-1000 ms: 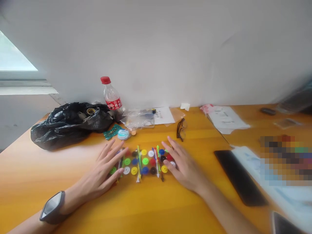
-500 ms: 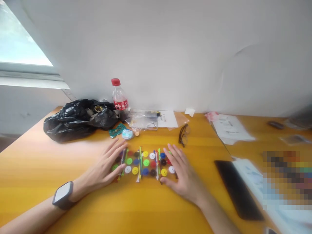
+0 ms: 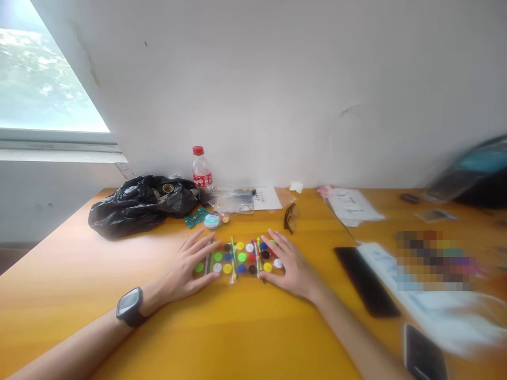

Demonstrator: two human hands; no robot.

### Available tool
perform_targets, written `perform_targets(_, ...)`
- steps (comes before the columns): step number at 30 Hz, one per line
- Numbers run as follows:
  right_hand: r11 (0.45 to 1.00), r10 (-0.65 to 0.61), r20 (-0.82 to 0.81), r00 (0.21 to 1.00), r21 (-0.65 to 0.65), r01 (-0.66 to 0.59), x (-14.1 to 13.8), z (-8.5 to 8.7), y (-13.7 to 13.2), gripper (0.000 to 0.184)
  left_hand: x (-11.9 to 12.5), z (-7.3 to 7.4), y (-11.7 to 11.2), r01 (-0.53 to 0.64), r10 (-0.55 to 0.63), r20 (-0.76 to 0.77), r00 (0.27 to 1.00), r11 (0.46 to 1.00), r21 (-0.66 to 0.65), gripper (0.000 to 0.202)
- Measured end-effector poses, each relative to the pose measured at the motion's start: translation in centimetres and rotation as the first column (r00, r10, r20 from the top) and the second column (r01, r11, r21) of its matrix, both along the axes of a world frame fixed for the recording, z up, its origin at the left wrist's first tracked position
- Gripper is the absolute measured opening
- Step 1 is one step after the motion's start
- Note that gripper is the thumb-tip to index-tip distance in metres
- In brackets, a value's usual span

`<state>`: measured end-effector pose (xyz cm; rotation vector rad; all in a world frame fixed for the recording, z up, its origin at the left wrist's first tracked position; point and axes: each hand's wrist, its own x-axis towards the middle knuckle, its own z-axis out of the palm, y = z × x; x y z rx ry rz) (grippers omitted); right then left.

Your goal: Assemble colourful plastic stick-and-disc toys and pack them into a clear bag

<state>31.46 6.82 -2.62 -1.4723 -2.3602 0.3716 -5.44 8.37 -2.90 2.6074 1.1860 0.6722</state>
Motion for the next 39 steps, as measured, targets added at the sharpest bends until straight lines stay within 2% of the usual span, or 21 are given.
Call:
perform_targets(4,1.0,0.005,0.027,1.0,-0.004,-0.005,-0.1,0.1,0.4,0.091,-0.1,0.4,-0.1,-0.005,0.006,0.065,0.998,1.0,-0.01,0.073)
perform_targets(7,0.999,0.024,0.03,0.999,-0.026,-0.024,0.1,0.0,0.7,0.09,-0.3,1.1,0.1,-0.054,0.059,0.191,0.98,0.998,-0.03,0.058)
perform_targets(10,0.999,0.024,-0.007,1.0,-0.024,-0.024,0.3,-0.2,0.9,0.086,-0.7,1.5,0.7,-0.184,0.191,0.328,0.925,0.982,-0.052,0.04)
perform_targets(12,1.0,0.021,-0.04,0.999,-0.015,-0.022,0.6,-0.4,1.0,0.083,-0.8,1.4,1.2,-0.285,0.292,0.376,0.879,0.955,-0.077,0.041)
perform_targets(14,1.0,0.022,-0.072,0.997,-0.005,-0.022,0.9,-0.7,1.1,0.081,-0.8,1.1,1.6,-0.332,0.34,0.38,0.86,0.939,-0.087,0.042)
perform_targets(17,1.0,0.026,-0.109,0.994,0.009,-0.026,1.2,-1.0,1.4,0.078,-0.6,0.8,1.8,-0.3,0.305,0.336,0.891,0.952,-0.067,0.039)
perform_targets(19,1.0,0.029,-0.123,0.992,0.012,-0.028,1.2,-1.1,1.5,0.076,-0.5,0.7,1.8,-0.275,0.278,0.297,0.913,0.96,-0.053,0.029)
perform_targets(23,1.0,0.027,-0.14,0.99,0.013,-0.025,1.1,-1.1,1.6,0.075,-0.6,0.6,1.7,-0.317,0.327,0.286,0.9,0.945,-0.081,0.015)
perform_targets(33,1.0,0.022,-0.134,0.991,0.017,-0.02,0.9,-1.0,1.5,0.077,-1.3,-0.1,2.3,-0.264,0.361,0.345,0.867,0.918,-0.297,0.018)
perform_targets(39,1.0,0.006,-0.124,0.992,0.01,-0.005,0.7,-1.0,1.5,0.081,-1.4,0.0,2.6,-0.225,0.375,0.425,0.824,0.905,-0.361,0.025)
